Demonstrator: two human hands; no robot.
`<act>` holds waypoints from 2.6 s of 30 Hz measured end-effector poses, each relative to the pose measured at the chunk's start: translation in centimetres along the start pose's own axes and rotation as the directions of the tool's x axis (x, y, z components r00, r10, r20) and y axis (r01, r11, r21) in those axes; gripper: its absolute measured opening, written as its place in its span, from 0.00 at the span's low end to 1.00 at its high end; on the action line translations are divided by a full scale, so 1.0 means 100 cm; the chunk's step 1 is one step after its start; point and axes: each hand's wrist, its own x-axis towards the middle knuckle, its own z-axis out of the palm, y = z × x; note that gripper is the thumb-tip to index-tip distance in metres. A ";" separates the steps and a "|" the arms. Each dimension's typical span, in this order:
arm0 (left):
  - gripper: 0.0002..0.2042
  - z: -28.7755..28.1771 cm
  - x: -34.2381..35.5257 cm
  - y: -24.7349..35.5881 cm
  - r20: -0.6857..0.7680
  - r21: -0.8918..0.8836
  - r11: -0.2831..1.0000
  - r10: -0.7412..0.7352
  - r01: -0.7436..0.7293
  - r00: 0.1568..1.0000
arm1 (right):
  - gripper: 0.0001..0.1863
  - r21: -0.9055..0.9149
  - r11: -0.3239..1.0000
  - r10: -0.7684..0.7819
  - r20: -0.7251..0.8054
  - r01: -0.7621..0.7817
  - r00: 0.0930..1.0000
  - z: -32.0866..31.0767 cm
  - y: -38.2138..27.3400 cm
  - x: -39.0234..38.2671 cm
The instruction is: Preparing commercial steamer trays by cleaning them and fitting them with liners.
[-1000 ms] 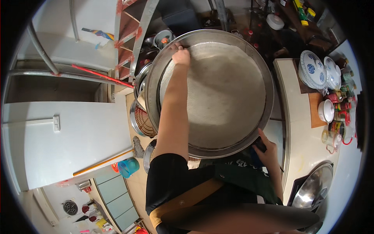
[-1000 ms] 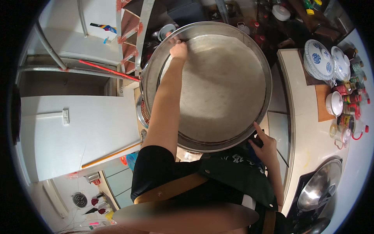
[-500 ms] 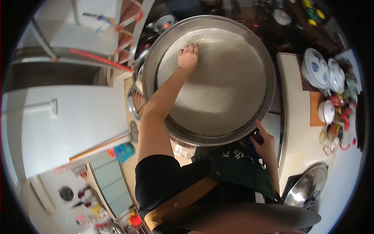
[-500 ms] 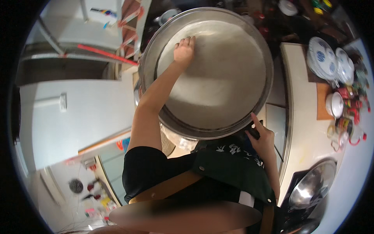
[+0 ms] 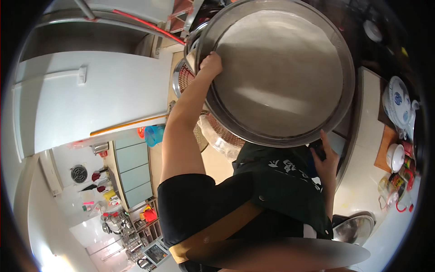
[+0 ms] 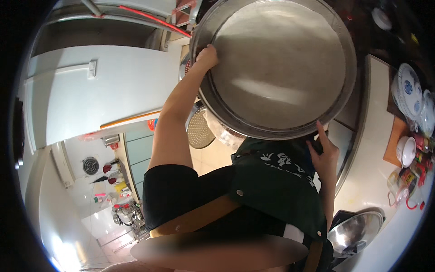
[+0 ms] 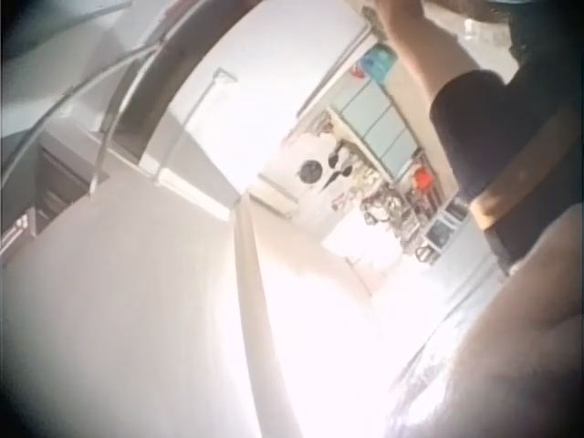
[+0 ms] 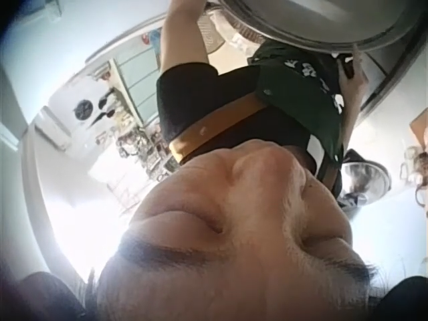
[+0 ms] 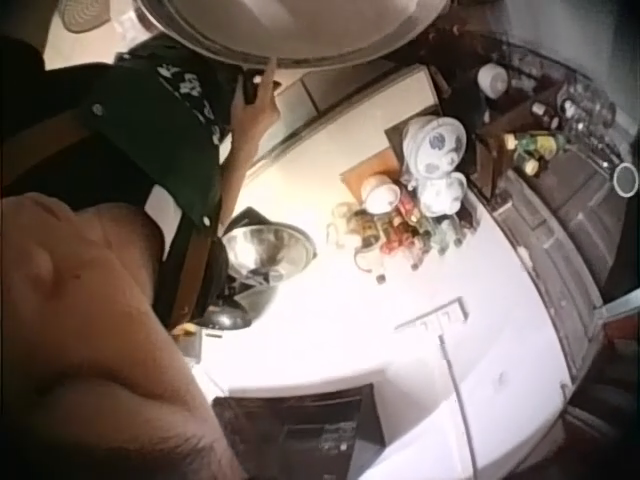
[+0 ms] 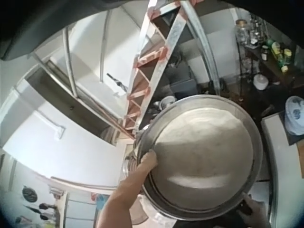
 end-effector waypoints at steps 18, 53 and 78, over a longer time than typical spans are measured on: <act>0.16 -0.007 -0.064 0.045 -0.092 0.312 0.930 0.231 -0.192 0.969 | 0.33 -0.114 0.993 -0.015 -0.014 0.013 1.000 0.001 0.001 -0.001; 0.09 0.024 -0.175 0.095 0.263 0.163 0.584 0.751 -0.795 0.605 | 0.33 -0.361 0.904 -0.274 -0.078 0.229 0.959 0.022 0.011 -0.004; 0.08 -0.002 -0.263 0.047 -0.762 -0.417 0.493 0.268 -0.763 0.590 | 0.30 -0.100 0.893 -0.367 0.401 0.438 0.839 0.051 -0.007 -0.029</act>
